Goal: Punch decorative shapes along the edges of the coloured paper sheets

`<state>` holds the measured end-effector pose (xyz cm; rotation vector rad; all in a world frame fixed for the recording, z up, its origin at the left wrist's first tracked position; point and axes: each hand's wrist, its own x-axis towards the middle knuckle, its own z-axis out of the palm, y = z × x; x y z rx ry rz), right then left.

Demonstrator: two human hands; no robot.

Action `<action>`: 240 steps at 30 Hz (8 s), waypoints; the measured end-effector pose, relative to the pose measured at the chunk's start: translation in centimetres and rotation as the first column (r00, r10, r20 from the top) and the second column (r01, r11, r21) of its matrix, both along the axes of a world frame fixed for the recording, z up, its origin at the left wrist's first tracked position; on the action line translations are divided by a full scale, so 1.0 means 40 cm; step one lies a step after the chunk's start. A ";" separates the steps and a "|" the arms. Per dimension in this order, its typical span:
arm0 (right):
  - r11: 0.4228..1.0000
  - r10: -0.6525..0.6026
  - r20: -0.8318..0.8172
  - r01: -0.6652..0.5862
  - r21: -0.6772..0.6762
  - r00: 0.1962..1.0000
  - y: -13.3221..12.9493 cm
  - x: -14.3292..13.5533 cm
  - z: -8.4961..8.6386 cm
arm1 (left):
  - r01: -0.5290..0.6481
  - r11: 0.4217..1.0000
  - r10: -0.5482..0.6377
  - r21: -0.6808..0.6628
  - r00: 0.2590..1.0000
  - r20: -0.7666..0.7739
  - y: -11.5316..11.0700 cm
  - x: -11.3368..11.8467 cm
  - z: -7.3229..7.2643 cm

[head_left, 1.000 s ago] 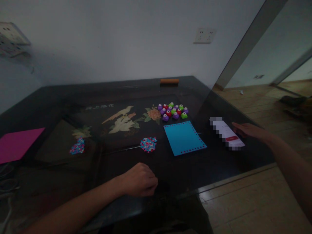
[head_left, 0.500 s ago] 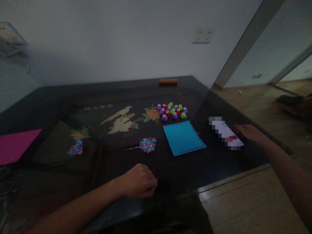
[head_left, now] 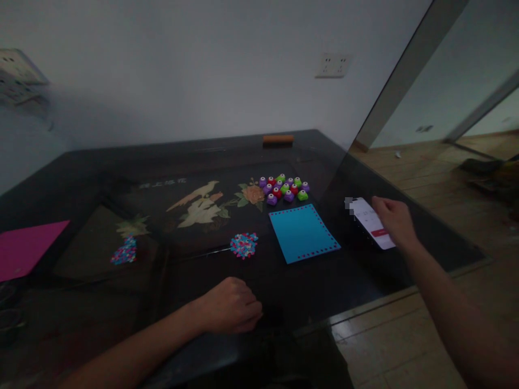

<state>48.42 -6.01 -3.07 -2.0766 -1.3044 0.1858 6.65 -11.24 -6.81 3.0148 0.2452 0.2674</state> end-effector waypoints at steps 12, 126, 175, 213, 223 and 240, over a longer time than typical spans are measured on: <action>0.887 0.459 0.198 -0.459 -0.046 0.866 0.158 -0.215 0.040 | -0.171 0.985 0.172 -0.026 0.985 0.020 -0.021 0.139 0.097; 0.706 0.571 -0.711 -0.687 0.172 0.410 0.187 -0.401 0.018 | 0.008 0.270 0.884 -0.963 0.395 0.251 0.275 0.036 0.134; 0.719 0.689 -0.532 -0.557 0.415 0.492 0.224 -0.593 -0.046 | -0.114 0.401 0.916 -0.909 0.056 0.397 0.304 -0.005 0.016; 0.657 0.722 -0.445 -0.726 0.201 0.530 0.199 -0.597 0.051 | -0.710 0.611 0.718 -0.351 0.310 0.623 0.331 -0.081 0.192; 0.571 0.731 -0.534 -0.810 0.137 0.425 0.160 -0.622 0.050 | -0.729 0.665 0.738 -0.163 0.607 0.296 0.286 -0.048 0.220; 0.695 0.682 -0.568 -0.649 0.309 0.460 0.201 -0.609 0.031 | -0.734 0.623 0.702 -0.271 0.371 0.608 0.302 -0.083 0.260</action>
